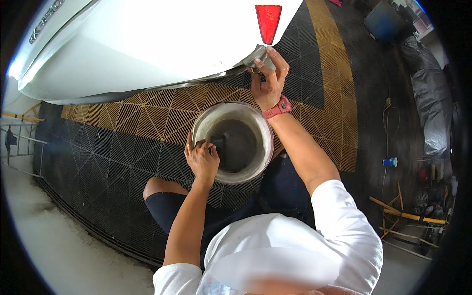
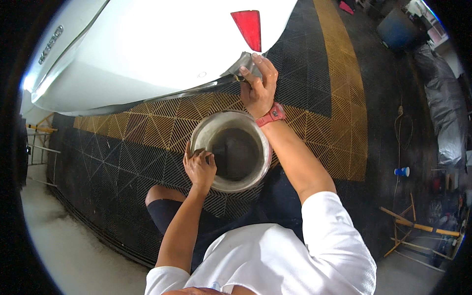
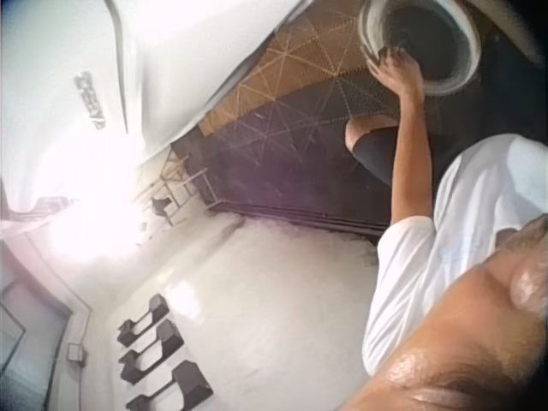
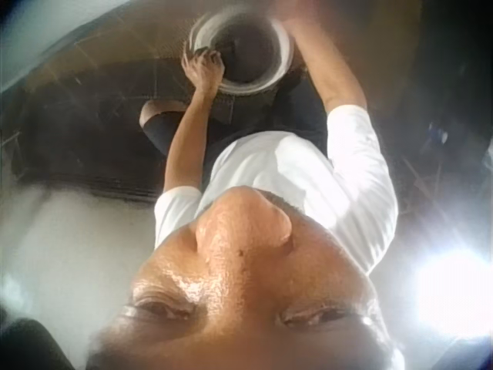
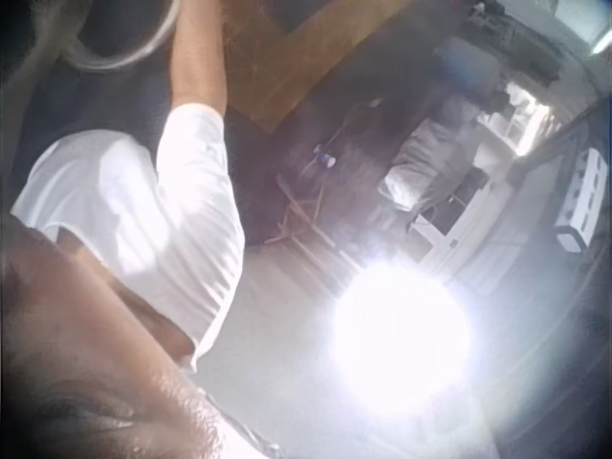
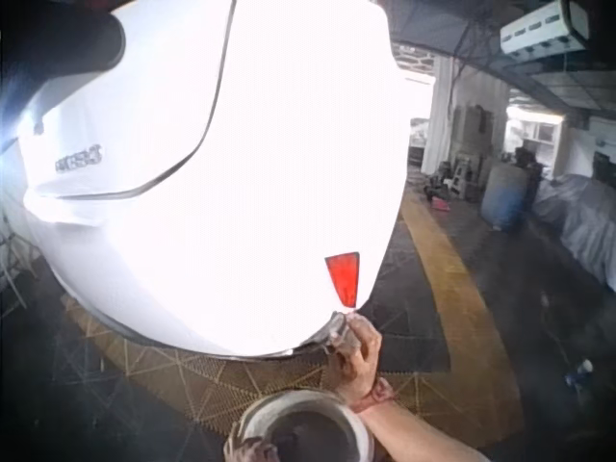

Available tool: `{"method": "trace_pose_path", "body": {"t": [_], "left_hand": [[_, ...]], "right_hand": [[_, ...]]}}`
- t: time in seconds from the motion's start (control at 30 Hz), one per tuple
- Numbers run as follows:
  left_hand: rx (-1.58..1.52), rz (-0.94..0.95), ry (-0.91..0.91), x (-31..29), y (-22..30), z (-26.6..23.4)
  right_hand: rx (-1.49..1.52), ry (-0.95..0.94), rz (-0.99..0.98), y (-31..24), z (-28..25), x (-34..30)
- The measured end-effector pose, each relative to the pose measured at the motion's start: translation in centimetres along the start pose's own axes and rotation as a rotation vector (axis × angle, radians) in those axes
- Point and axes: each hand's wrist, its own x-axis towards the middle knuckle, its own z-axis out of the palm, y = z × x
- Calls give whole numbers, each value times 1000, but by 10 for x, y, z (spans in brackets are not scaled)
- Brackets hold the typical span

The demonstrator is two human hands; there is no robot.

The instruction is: The person sits on the floor and uses a sanding block to sand the white hull of a boat. They repeatedly dip the sanding block into a bucket of water and continue sanding the surface.

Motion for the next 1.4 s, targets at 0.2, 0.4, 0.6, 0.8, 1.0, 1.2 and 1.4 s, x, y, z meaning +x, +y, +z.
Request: {"method": "trace_pose_path", "body": {"t": [0.2, 0.4, 0.6, 0.8, 1.0, 1.2, 1.4], "left_hand": [[-8, -13, -21, -1, 3, -8], [-1, -22, -16, -5, -4, -4], [-3, 10, -14, -2, -4, 1], [-32, -38, -93, 2, 2, -10], [2, -58, -67, -1, 0, -4], [-31, -68, -32, -2, 1, -6], [-11, -96, -30, -6, -6, -13]], "right_hand": [[62, 88, 10, -12, 11, 25], [30, 55, 14, -41, 6, 69], [6, -32, 100, -10, -4, 1], [232, -568, 727, -132, -61, -104], [-22, -1929, 736, -109, 24, -210], [-138, -2036, 839, -102, 23, -313], [-188, -2051, 719, -114, 10, -284]]}}
